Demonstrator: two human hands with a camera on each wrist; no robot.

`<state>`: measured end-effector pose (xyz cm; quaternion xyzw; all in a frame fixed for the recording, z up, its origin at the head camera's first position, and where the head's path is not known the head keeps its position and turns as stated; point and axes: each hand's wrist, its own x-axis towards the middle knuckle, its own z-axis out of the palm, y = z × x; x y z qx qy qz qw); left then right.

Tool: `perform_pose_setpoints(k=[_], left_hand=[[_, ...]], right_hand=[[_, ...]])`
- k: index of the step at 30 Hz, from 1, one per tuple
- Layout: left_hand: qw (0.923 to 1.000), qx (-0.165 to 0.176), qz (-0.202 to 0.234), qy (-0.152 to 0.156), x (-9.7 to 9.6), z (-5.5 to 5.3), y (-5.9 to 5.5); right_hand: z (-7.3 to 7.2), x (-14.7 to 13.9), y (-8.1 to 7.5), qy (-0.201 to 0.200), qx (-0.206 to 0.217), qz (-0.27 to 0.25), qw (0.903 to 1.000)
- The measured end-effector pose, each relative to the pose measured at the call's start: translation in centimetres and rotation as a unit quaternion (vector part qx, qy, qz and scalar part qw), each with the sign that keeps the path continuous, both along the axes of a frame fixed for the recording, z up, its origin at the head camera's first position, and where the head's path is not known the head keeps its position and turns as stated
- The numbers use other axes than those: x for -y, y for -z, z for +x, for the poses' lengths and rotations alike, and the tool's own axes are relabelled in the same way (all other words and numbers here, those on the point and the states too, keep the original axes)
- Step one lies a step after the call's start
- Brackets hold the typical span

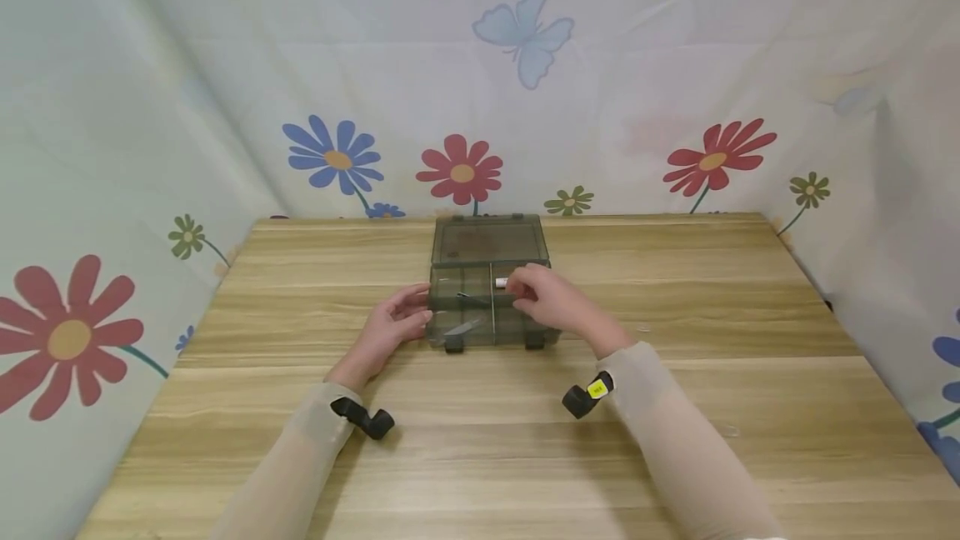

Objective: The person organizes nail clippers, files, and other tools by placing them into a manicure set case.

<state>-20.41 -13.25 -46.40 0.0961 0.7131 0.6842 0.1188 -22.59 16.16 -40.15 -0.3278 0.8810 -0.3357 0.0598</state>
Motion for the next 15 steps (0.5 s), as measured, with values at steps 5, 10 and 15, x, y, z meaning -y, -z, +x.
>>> perform_pose_setpoints(k=[5,10,15], left_hand=[[1.0000,-0.001,0.002,0.001,0.1,0.0,0.0],[1.0000,0.001,0.003,0.000,0.1,0.0,0.0],[1.0000,0.000,-0.001,0.000,0.0,0.0,0.0]], right_hand=[[0.3,-1.4,0.1,0.015,-0.001,-0.002,0.9999],[0.6,-2.8,-0.1,0.033,-0.014,-0.005,0.9994],[0.7,-4.1,-0.1,0.041,-0.030,-0.003,0.9987]])
